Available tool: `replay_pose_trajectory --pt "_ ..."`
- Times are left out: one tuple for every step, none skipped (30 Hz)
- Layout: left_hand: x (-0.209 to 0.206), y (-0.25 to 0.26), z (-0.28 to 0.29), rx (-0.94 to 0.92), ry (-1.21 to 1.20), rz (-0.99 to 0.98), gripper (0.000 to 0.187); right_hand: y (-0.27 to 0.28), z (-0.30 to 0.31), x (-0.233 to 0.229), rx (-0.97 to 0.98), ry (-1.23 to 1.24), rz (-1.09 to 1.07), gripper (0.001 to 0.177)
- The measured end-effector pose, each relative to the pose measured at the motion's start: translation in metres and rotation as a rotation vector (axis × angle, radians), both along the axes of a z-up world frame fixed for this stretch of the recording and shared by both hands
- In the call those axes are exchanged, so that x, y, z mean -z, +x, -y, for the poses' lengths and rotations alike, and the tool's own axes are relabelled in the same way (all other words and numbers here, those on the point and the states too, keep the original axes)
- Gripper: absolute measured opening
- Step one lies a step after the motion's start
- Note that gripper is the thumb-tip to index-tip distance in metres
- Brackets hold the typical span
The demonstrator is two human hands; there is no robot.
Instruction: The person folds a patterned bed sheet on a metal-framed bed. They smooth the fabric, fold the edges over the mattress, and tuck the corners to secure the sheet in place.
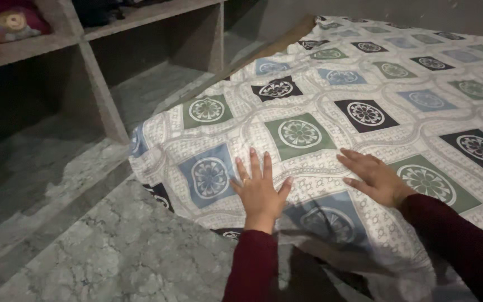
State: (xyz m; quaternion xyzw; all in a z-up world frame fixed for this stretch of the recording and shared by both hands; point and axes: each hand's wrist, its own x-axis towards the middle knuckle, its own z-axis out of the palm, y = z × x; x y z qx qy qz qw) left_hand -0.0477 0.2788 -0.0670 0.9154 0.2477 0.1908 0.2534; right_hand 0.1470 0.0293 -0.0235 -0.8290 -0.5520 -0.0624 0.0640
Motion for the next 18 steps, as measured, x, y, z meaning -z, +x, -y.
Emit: replay_pose_trajectory --pt "0.002 -0.002 0.001 -0.018 0.013 0.012 0.087 0.000 0.000 0.001 0.013 -0.003 0.008 0.069" --pt "0.003 -0.004 0.002 -0.037 0.029 0.022 0.087 0.001 0.001 0.002 0.006 0.008 0.008 0.070" --pt "0.004 -0.005 0.003 -0.056 0.045 0.033 0.087 0.003 0.001 0.003 -0.002 0.019 0.008 0.070" --pt "0.005 -0.005 0.003 -0.066 0.060 0.037 0.087 0.005 0.002 0.002 -0.011 0.031 0.010 0.070" --pt "0.007 -0.005 0.003 -0.076 0.074 0.040 0.087 0.005 0.003 0.003 0.009 0.034 0.001 0.070" --pt "0.009 -0.006 0.002 -0.085 0.090 0.044 0.088 0.006 0.004 0.004 0.028 0.039 -0.009 0.070" --pt "0.011 -0.007 0.001 -0.076 0.099 0.046 0.089 0.006 0.005 0.005 0.048 0.043 -0.019 0.070" --pt "0.014 -0.008 -0.001 -0.065 0.109 0.047 0.090 0.007 0.006 0.007 0.049 0.041 -0.017 0.069" --pt "0.015 -0.010 -0.002 -0.055 0.119 0.047 0.091 0.008 0.007 0.008 0.051 0.040 -0.016 0.069" --pt "0.016 -0.013 -0.004 -0.043 0.116 0.050 0.090 0.010 0.005 0.008 0.049 0.040 -0.013 0.068" --pt "0.017 -0.015 -0.005 -0.031 0.113 0.054 0.090 0.011 0.006 0.010 0.031 0.060 -0.013 0.068" --pt "0.017 -0.017 -0.006 -0.023 0.109 0.060 0.089 0.012 0.008 0.012 0.008 0.079 -0.009 0.068" --pt "0.017 -0.018 -0.007 -0.019 0.101 0.049 0.089 0.013 0.009 0.013 -0.015 0.099 -0.006 0.068" --pt "0.015 -0.018 -0.008 -0.013 0.095 0.036 0.089 0.015 0.009 0.014 0.008 0.087 0.013 0.067" --pt "0.012 -0.018 -0.010 -0.007 0.089 0.024 0.089 0.018 0.008 0.014 0.032 0.076 0.033 0.066" --pt "0.011 -0.020 -0.013 0.008 0.082 0.025 0.088 0.021 0.005 0.012 0.053 0.064 0.053 0.066" --pt "0.010 -0.022 -0.015 0.022 0.075 0.027 0.087 0.026 0.000 0.005 0.108 -0.008 0.018 0.064" --pt "0.009 -0.022 -0.018 0.027 0.065 0.028 0.086 0.033 -0.008 -0.005 0.155 -0.084 -0.015 0.063"
